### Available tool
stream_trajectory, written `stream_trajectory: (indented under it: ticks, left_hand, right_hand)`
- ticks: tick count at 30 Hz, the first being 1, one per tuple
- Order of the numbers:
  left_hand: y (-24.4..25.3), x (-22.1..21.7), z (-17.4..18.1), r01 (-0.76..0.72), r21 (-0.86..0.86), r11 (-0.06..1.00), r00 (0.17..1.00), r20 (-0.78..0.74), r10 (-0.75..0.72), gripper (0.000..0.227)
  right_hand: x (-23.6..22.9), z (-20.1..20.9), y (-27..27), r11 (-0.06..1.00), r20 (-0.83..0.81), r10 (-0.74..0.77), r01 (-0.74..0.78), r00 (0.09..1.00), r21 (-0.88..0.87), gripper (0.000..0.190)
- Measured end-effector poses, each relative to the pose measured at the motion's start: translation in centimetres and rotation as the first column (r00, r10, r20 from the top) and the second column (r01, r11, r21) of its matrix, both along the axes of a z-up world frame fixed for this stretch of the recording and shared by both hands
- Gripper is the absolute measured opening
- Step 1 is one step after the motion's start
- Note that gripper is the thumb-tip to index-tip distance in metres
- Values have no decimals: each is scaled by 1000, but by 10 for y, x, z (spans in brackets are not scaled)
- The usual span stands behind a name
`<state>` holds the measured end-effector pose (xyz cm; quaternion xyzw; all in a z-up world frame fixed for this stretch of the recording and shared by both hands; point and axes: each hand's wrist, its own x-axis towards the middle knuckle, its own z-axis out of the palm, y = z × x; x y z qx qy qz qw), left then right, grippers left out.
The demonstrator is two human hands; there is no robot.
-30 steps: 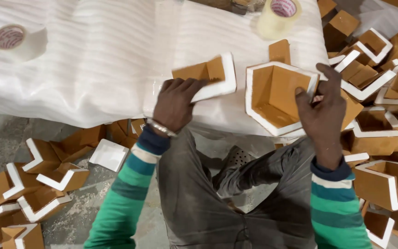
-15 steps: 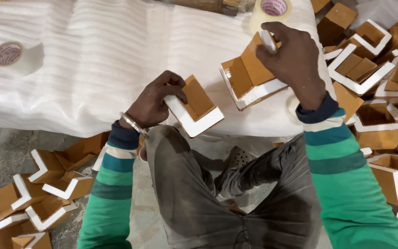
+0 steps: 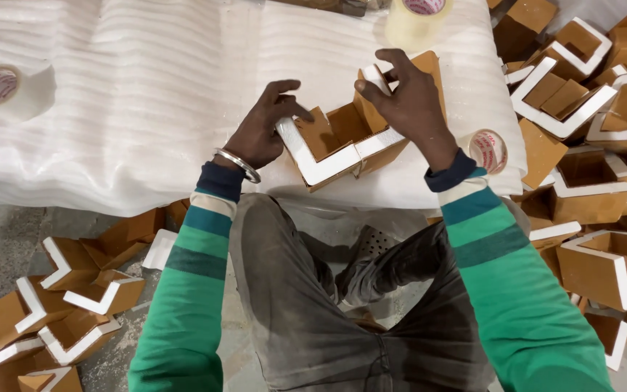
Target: The person fits together foam-lined cardboard corner protectors and secures them with clear tape before setting them aside. He repeats this process, assembling and taping more pieces on a white padded surface.
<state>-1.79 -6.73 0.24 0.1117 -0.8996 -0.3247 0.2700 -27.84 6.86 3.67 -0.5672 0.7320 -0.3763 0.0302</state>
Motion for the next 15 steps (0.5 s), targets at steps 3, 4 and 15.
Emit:
stream_trajectory:
  ticks: [3,4,15]
  left_hand:
    - [12,4,11,-104,17,994,995,9,104,82]
    - [19,8,14,-175,38,984,984,9,175,97]
    - [67,37,-18,-145,273,951,989,15,146,146]
  right_hand:
    - [-8,-2,11,996,207,10,-28,978,87,67]
    - [-9,-5,18,993,300,20,-53,954,102,69]
    - [7,-92,81,924,671,382,-285,635,-256,100]
